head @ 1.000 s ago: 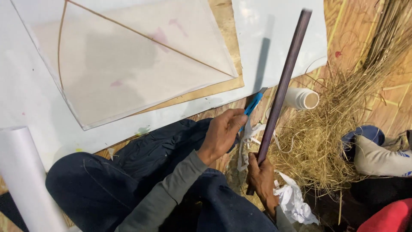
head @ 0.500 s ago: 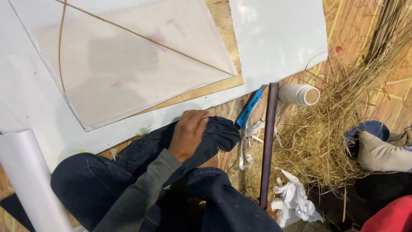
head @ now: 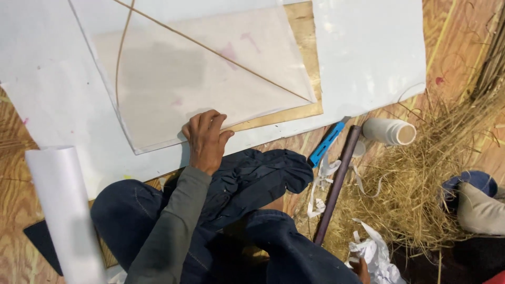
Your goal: The person assembles a kite by attaching a white sheet to a wooden frame. They smooth the paper over the frame, apply adhesive, and press the edges to secure the paper to the frame.
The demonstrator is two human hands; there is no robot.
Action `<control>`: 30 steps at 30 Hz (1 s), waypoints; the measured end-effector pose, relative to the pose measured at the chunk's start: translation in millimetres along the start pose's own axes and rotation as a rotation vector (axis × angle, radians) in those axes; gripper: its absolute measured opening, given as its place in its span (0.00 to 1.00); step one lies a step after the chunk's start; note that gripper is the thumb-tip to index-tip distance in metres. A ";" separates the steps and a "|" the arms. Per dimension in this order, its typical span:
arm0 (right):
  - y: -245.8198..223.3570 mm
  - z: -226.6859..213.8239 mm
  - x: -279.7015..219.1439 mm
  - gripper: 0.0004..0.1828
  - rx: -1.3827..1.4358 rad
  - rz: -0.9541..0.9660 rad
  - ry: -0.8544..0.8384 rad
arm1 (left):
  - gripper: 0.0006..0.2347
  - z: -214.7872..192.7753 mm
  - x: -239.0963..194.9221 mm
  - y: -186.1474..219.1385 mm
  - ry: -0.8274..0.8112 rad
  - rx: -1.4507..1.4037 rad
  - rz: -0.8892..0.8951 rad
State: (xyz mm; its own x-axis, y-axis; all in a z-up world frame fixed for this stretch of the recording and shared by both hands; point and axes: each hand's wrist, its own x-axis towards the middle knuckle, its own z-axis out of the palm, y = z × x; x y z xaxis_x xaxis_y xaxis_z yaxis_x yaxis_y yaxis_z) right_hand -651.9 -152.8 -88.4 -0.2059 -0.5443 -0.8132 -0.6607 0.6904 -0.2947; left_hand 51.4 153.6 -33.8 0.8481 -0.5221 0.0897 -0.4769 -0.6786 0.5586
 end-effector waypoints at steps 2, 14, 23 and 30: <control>-99.9 103.2 -33.8 0.38 0.030 0.015 -0.020 | 0.14 0.4 1.1 -2.7 0.007 0.015 -0.021; -328.5 433.0 -251.2 0.34 -0.685 -2.123 -0.109 | 0.08 -11.4 8.5 15.7 0.119 -0.073 -0.076; -333.7 474.9 -247.0 0.30 -0.908 -2.106 -0.191 | 0.08 0.9 9.6 12.2 0.186 -0.048 -0.084; -348.1 469.6 -226.4 0.33 -1.020 -2.038 -0.062 | 0.07 -3.7 10.8 17.8 0.181 -0.064 -0.091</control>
State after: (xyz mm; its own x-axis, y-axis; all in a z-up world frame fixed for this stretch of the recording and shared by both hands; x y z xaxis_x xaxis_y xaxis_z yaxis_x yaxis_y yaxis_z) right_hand -36.3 -46.2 -37.4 0.9925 0.0447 0.1134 0.0696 -0.9716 -0.2262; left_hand 52.9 137.8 -19.8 0.9176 -0.3546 0.1797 -0.3853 -0.6816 0.6221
